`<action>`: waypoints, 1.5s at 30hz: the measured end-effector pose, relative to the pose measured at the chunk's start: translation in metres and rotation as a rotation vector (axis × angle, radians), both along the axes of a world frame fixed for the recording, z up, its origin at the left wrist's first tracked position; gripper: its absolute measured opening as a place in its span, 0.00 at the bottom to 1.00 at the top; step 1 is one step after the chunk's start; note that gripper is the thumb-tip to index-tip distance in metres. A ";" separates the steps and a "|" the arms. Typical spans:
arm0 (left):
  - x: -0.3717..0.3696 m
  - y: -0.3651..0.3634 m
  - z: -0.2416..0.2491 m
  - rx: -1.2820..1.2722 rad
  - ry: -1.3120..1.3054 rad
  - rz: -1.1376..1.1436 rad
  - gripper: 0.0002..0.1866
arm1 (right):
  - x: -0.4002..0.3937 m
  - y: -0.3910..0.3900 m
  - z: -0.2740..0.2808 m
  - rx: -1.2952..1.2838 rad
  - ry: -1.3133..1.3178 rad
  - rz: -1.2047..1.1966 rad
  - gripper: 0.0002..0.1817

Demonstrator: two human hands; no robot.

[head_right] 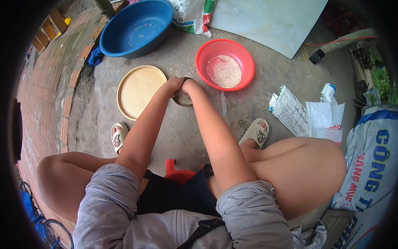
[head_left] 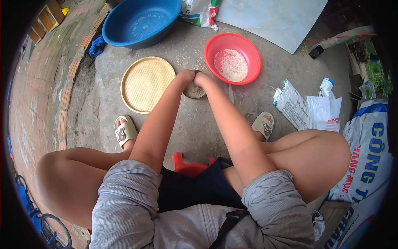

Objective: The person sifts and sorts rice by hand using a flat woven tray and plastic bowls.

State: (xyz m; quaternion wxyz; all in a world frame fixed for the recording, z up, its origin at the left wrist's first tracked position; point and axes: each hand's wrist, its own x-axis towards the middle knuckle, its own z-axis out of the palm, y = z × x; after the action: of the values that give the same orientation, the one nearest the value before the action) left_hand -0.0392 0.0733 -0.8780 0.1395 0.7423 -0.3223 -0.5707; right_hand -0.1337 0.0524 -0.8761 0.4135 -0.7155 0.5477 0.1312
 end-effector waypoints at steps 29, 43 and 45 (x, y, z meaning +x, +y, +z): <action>0.000 -0.005 -0.006 0.063 -0.021 -0.147 0.23 | 0.001 0.034 -0.020 -0.376 -0.251 -0.473 0.18; -0.011 0.001 -0.022 -0.042 -0.048 -0.062 0.27 | 0.005 0.008 -0.052 -0.066 0.109 -0.059 0.21; -0.015 0.002 -0.030 -0.110 0.050 0.067 0.27 | 0.004 0.017 -0.036 -0.025 0.093 -0.174 0.22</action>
State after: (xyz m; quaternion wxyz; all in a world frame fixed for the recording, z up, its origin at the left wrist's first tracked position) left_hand -0.0539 0.0752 -0.9079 0.2070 0.7293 -0.3247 -0.5656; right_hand -0.1296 0.0693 -0.9117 0.3883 -0.6635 0.6280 0.1211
